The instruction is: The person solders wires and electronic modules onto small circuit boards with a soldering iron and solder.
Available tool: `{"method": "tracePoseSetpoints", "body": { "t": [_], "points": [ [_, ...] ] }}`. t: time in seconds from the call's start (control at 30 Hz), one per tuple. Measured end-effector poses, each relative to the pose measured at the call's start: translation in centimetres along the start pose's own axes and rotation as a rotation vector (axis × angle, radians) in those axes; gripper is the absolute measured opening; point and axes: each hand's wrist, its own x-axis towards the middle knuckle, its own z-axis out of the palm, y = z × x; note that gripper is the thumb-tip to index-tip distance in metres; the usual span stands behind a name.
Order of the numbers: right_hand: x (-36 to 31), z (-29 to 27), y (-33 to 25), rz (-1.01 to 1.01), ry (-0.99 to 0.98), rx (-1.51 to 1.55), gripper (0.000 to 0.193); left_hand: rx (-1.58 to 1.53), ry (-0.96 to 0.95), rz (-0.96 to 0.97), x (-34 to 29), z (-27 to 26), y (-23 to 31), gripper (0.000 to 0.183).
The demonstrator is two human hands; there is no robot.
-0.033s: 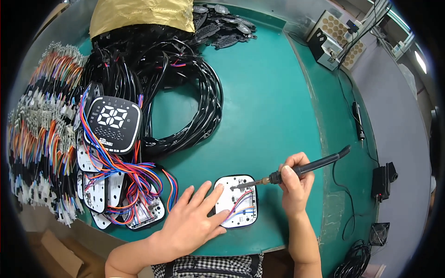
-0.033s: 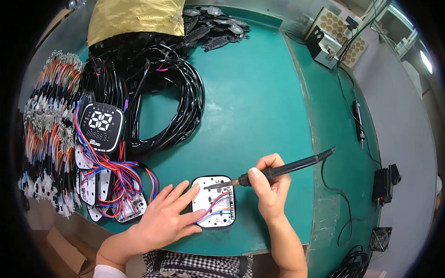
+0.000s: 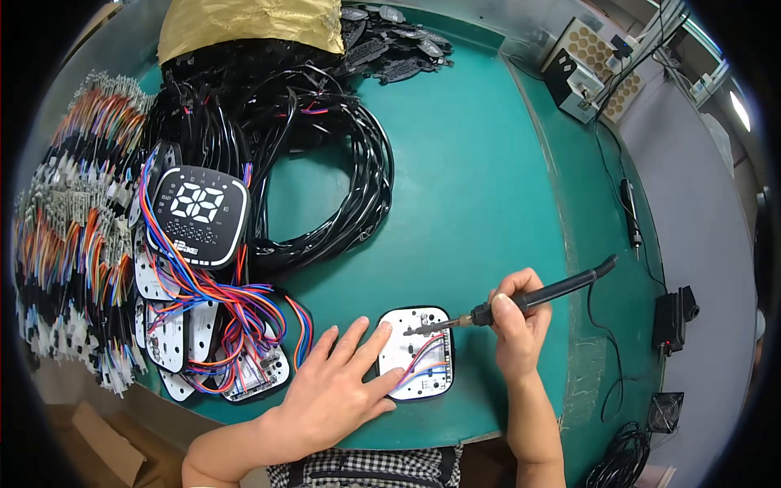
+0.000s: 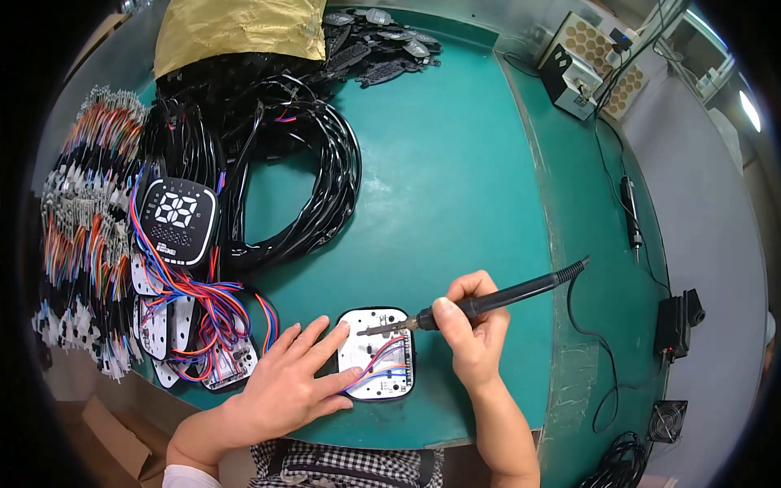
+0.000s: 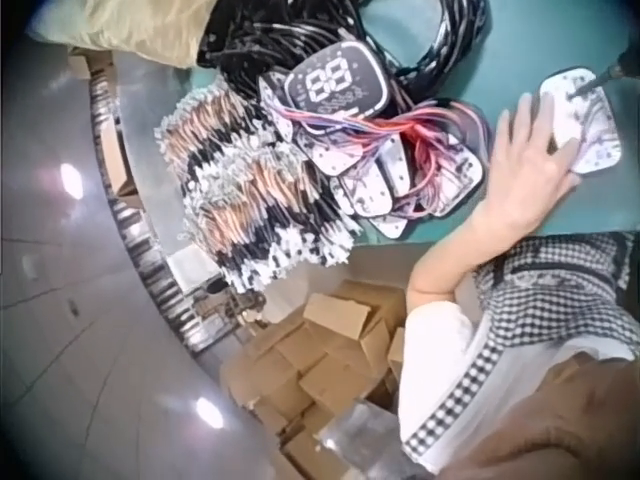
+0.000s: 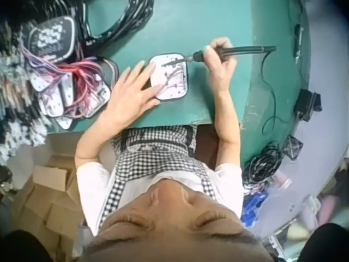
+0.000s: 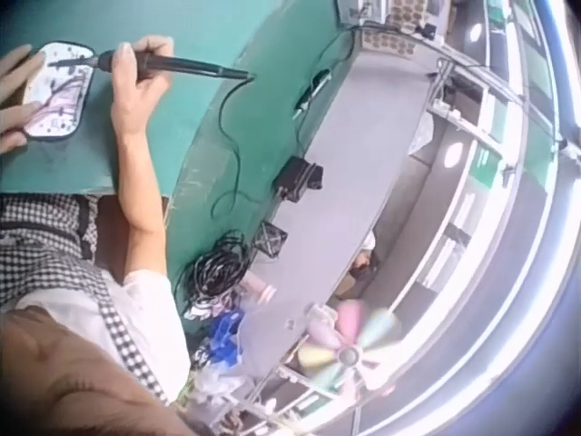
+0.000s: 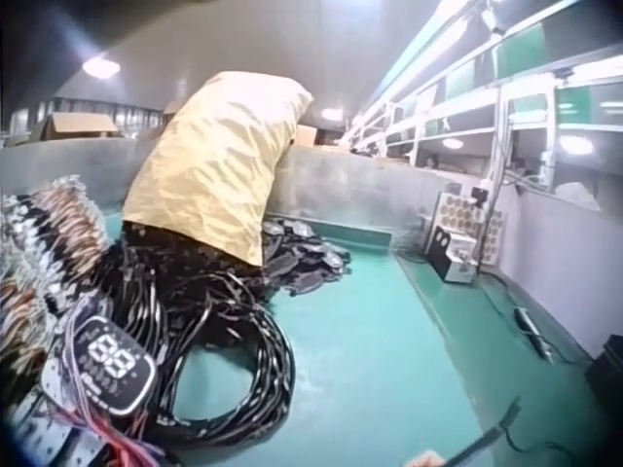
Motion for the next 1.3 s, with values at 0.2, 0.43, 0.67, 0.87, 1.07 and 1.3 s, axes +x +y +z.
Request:
{"method": "tracePoseSetpoints", "body": {
  "t": [0.2, 0.43, 0.67, 0.87, 1.07, 1.3],
  "points": [
    [-0.4, 1.0, 0.4, 0.028, -0.144, -0.076, 0.019, -0.091, 0.098, 0.034, -0.7, 1.0, -1.5, 0.04],
    [-0.8, 1.3, 0.8, 0.053, -0.19, -0.078, 0.018, -0.134, 0.12, 0.04, -1.0, 1.5, -1.9, 0.039],
    [-0.8, 1.4, 0.9, 0.06, -0.169, -0.072, 0.019, -0.153, 0.141, 0.043, -1.1, 1.6, -2.0, 0.038],
    [-0.8, 1.3, 0.9, 0.059, -0.169, -0.086, 0.02, -0.159, 0.149, 0.047, -1.1, 1.7, -2.0, 0.037],
    [-0.8, 1.3, 1.0, 0.062, -0.171, -0.074, 0.02, -0.163, 0.154, 0.048, -1.0, 1.6, -2.0, 0.036],
    [-0.8, 1.3, 1.0, 0.062, -0.175, -0.074, 0.02, -0.157, 0.153, 0.05, -1.0, 1.6, -1.9, 0.037]
  ]
}}
